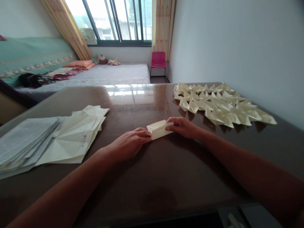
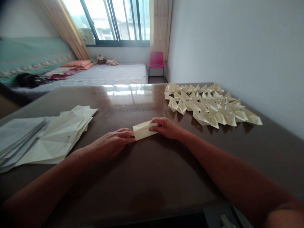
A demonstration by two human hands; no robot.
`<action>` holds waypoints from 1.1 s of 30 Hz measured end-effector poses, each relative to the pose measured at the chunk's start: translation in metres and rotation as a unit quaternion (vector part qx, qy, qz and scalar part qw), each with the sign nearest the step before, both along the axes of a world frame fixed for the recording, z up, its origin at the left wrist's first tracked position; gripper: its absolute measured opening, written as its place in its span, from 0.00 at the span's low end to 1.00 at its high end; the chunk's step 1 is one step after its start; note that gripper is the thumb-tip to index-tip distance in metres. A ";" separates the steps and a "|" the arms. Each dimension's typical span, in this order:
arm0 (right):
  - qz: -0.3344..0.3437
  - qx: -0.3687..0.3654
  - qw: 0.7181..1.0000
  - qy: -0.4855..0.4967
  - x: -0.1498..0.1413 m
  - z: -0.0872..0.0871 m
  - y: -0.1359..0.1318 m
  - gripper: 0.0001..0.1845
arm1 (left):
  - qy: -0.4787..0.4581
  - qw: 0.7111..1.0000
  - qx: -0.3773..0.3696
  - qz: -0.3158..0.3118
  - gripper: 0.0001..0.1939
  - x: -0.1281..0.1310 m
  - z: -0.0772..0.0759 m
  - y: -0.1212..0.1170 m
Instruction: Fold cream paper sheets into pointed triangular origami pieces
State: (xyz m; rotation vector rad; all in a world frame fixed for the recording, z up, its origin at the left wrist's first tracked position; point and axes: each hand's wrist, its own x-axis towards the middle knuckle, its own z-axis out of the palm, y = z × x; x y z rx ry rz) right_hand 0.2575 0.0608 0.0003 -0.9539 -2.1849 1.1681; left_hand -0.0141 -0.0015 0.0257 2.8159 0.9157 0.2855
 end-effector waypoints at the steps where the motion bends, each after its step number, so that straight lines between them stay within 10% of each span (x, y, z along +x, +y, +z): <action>1: -0.026 0.005 1.000 0.006 -0.003 -0.004 0.002 0.16 | 0.012 1.000 -0.002 0.005 0.18 -0.001 0.002 -0.001; 12: -0.178 0.207 0.954 -0.128 -0.026 -0.010 0.003 0.14 | 0.065 0.997 0.020 0.047 0.19 -0.002 0.004 -0.008; 24: -0.179 0.245 0.931 -0.204 -0.028 -0.011 0.002 0.17 | -0.013 0.989 0.110 0.101 0.21 0.022 -0.006 -0.012; 33: -0.173 0.254 0.920 -0.244 -0.029 -0.009 0.001 0.15 | 0.074 0.995 0.014 0.062 0.33 0.023 -0.028 -0.012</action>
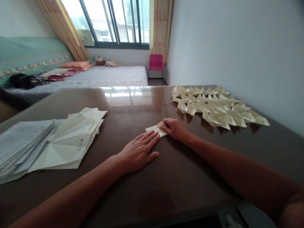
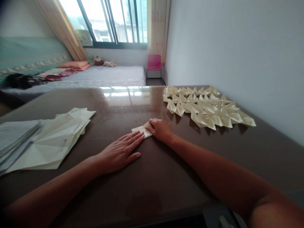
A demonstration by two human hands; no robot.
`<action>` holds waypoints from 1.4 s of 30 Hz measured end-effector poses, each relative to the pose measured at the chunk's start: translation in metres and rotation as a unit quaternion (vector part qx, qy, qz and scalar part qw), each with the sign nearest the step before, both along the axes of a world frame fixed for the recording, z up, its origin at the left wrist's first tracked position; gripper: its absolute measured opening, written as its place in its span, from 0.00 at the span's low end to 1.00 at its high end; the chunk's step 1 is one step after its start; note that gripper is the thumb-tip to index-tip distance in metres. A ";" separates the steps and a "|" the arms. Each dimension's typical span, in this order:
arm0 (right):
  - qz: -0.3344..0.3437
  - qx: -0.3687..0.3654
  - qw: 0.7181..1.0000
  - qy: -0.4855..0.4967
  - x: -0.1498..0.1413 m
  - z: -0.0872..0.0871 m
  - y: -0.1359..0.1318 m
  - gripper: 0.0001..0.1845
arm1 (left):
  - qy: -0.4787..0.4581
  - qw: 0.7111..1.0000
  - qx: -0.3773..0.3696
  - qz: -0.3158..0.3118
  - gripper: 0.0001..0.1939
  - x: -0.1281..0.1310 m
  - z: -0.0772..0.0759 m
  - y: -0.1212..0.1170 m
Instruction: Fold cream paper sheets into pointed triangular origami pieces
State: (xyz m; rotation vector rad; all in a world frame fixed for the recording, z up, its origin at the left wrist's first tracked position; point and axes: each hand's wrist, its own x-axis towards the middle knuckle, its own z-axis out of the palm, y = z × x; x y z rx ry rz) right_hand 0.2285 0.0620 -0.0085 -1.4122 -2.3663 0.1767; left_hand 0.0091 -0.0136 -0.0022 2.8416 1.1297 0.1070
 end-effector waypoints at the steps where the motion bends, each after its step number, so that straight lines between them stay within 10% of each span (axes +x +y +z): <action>1: -0.004 -0.006 1.000 0.007 0.000 -0.001 0.000 0.14 | 0.001 1.000 0.000 -0.004 0.33 -0.002 0.001 0.000; 9: 0.008 0.032 0.999 0.025 0.002 0.006 -0.005 0.17 | 0.005 1.000 0.011 -0.007 0.30 -0.005 0.007 -0.001; 13: 0.144 0.094 0.981 -0.094 0.001 0.019 -0.034 0.20 | -0.001 0.999 0.031 -0.011 0.29 -0.004 0.006 -0.001; 17: 0.223 0.011 0.964 -0.142 0.003 0.017 -0.057 0.46 | 0.015 0.999 0.045 -0.008 0.30 -0.003 0.005 -0.002; 30: 0.151 -0.053 0.971 -0.179 0.020 0.017 -0.057 0.56 | -0.004 0.997 0.078 0.008 0.20 -0.009 0.020 -0.007; 42: 0.186 -0.006 0.982 0.005 0.021 0.014 -0.015 0.14 | -0.080 0.984 0.063 0.144 0.16 -0.015 0.017 0.011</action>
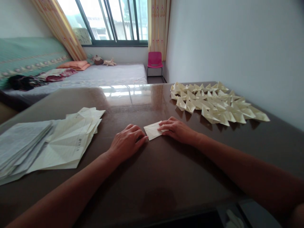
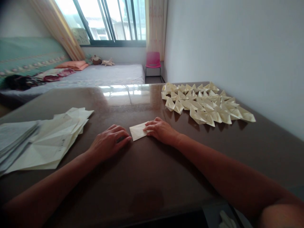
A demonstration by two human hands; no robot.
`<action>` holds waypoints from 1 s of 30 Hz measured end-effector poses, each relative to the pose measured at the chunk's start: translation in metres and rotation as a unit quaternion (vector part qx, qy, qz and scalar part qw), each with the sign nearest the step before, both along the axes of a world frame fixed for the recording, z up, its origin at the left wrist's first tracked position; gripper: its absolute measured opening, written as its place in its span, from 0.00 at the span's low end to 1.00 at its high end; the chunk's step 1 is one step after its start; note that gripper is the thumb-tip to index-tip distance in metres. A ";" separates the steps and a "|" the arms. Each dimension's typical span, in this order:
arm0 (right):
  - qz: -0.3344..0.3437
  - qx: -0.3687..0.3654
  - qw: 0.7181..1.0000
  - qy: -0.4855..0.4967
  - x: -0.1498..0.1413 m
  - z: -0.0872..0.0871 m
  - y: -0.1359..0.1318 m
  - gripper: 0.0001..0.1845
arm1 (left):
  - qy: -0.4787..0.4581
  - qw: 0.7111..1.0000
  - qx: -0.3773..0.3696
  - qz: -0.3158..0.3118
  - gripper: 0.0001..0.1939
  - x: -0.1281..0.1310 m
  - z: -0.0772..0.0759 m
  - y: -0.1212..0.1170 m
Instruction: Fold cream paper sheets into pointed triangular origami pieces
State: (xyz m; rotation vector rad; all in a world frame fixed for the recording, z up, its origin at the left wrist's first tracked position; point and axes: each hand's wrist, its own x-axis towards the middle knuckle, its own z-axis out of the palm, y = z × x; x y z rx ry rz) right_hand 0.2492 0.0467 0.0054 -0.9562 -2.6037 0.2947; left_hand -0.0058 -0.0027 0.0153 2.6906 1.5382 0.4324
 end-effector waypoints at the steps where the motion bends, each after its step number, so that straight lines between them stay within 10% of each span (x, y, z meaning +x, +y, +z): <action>1: 0.009 -0.005 1.000 0.019 0.001 -0.002 0.002 0.13 | -0.011 1.000 -0.003 -0.008 0.16 -0.001 -0.001 0.001; 25: 0.076 -0.030 0.986 0.144 -0.006 -0.015 0.011 0.09 | -0.245 0.959 -0.137 0.024 0.14 0.019 -0.013 -0.002; 30: 0.022 0.004 0.986 0.166 -0.012 -0.010 0.005 0.25 | -0.179 0.980 -0.089 0.005 0.08 0.018 -0.014 -0.004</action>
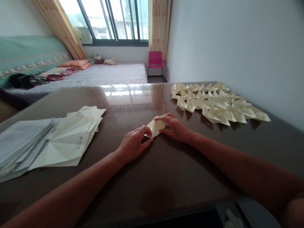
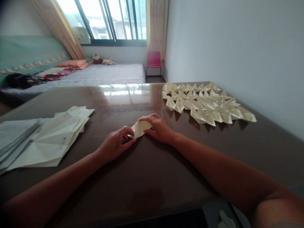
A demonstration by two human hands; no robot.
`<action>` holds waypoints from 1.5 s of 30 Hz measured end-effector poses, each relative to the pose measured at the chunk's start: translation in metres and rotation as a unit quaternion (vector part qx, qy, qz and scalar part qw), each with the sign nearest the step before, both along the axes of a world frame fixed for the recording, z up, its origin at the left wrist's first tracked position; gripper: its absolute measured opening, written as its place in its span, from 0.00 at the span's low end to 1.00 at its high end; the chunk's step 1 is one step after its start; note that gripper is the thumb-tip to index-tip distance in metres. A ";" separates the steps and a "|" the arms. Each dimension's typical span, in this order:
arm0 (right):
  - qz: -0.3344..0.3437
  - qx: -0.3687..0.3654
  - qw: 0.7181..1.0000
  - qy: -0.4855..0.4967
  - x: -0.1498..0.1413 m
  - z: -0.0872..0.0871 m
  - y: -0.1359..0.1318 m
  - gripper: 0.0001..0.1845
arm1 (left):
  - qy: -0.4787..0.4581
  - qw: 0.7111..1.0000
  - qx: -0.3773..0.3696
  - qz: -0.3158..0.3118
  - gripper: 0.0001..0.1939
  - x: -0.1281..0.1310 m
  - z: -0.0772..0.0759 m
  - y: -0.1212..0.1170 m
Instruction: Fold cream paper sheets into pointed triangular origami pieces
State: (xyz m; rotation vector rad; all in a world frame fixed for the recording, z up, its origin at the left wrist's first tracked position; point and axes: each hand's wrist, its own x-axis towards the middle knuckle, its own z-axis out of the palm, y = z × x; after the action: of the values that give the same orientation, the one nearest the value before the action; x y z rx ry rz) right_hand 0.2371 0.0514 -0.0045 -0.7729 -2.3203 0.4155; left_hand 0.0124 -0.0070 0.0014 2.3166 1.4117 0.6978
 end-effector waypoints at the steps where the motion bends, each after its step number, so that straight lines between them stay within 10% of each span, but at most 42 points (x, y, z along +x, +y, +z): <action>1: -0.006 0.010 1.000 0.003 -0.001 0.001 -0.001 0.29 | -0.002 1.000 0.009 -0.004 0.07 0.000 0.000 0.000; 6: -0.075 0.022 0.993 0.084 -0.002 0.007 -0.004 0.29 | -0.188 0.980 0.019 0.060 0.11 -0.001 0.005 0.003; 12: -0.053 -0.230 0.954 0.187 -0.004 0.008 -0.006 0.37 | -0.403 0.911 -0.038 0.077 0.19 0.002 0.013 0.006; 16: -0.041 -0.338 0.918 0.203 -0.006 0.009 -0.008 0.37 | -0.297 0.953 -0.029 0.058 0.13 -0.002 0.008 0.006; 21: -0.024 -0.415 0.881 0.227 -0.005 0.007 -0.005 0.33 | 0.018 0.984 0.179 0.006 0.15 -0.015 0.002 0.010; 25: 0.008 -0.379 0.915 0.136 0.000 0.002 0.000 0.27 | 0.105 0.949 0.285 -0.082 0.11 -0.015 0.004 0.009; 32: -0.053 -0.109 0.990 -0.071 0.016 0.018 -0.002 0.20 | 0.181 0.943 0.217 -0.173 0.12 -0.011 0.005 0.001; 37: 0.109 -0.035 0.983 -0.145 0.012 0.035 -0.021 0.30 | 0.153 0.961 0.191 -0.131 0.13 -0.008 0.003 0.000; 45: 0.157 -0.040 0.970 -0.181 0.012 0.026 -0.020 0.09 | 0.179 0.963 0.112 -0.166 0.15 -0.017 0.018 -0.001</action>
State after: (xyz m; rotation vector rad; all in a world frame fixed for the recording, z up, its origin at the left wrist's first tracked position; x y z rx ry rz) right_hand 0.2491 0.0319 0.0213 -0.5511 -2.7995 0.5464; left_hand -0.0051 -0.0079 0.0192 2.8799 1.0711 0.3669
